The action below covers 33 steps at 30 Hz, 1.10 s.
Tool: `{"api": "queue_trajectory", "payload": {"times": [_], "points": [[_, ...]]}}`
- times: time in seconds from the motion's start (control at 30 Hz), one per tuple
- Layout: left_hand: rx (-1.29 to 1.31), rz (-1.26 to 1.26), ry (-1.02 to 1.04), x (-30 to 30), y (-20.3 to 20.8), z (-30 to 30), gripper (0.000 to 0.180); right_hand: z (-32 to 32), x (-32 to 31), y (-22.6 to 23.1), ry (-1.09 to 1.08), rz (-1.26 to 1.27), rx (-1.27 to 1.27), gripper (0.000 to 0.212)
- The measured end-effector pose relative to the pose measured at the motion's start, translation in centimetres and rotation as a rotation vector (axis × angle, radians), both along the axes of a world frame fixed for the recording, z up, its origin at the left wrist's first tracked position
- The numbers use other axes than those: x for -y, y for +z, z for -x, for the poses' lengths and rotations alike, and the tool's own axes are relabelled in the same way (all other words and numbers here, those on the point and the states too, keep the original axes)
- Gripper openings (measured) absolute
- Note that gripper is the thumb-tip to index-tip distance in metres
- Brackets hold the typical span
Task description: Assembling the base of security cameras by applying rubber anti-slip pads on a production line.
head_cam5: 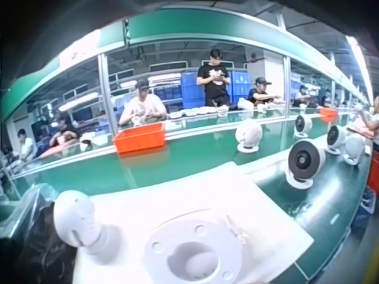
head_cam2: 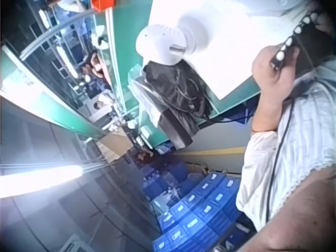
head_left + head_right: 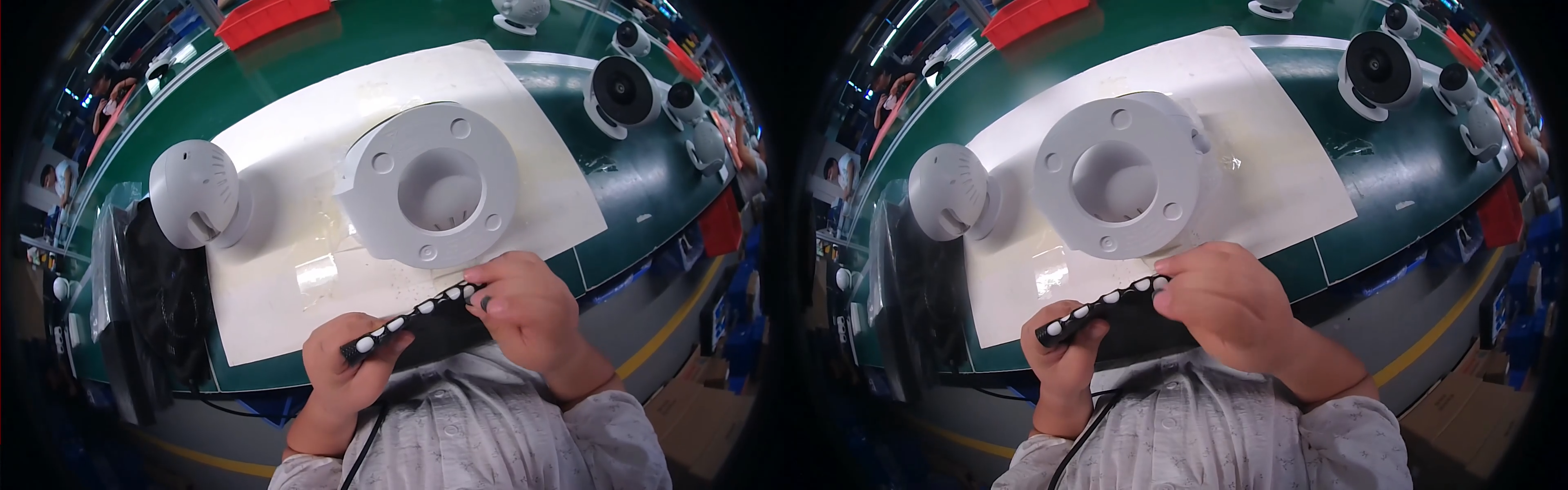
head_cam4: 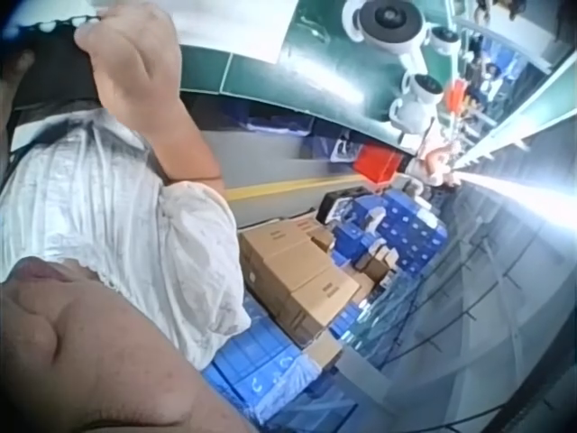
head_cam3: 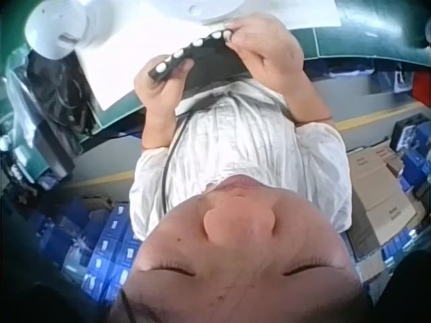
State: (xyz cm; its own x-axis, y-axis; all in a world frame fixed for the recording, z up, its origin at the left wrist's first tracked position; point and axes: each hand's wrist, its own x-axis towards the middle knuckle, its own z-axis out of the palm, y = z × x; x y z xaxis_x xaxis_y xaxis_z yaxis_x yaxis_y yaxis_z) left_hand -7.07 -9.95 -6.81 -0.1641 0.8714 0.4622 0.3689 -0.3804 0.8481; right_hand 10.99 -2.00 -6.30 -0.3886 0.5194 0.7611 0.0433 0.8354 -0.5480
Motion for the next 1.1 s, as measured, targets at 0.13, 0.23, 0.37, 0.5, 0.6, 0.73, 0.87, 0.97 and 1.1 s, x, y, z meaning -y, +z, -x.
{"api": "queue_trajectory", "payload": {"times": [0.13,0.23,0.37,0.5,0.6,0.73,0.87,0.97,1.1], "points": [[0.035,0.004,-0.024,0.0,-0.1,0.1,0.022,0.4,0.6,0.6,0.062,0.059,-0.084,0.038],[0.02,-0.047,-0.033,-0.3,-0.3,0.0,0.022,1.4,0.9,0.2,0.131,0.184,-0.203,0.05],[-0.027,-0.014,-0.017,-0.1,-0.3,0.3,0.022,0.7,0.6,1.1,0.281,-0.022,-0.017,0.034],[-0.14,-0.135,0.032,-0.8,-0.1,0.4,0.026,1.4,-0.5,2.8,0.106,0.164,-0.298,0.033],[-0.045,-0.169,0.056,-1.3,0.4,-0.1,0.034,1.7,-5.5,5.2,0.109,-0.072,-0.196,0.064],[-0.034,-0.144,-0.085,-2.1,1.0,-1.3,0.027,1.8,-7.8,6.7,0.133,0.032,-0.018,0.064],[-0.004,-0.108,-0.118,-2.1,0.9,-1.9,0.022,1.3,-8.4,6.5,0.162,0.029,-0.017,0.064],[-0.01,-0.107,-0.158,-2.1,0.9,-2.3,0.021,1.2,-8.5,6.9,0.13,0.023,0.033,0.065],[-0.033,-0.087,-0.133,-2.3,0.7,-2.2,0.022,0.9,-8.3,7.2,0.041,-0.136,0.137,0.064]]}}
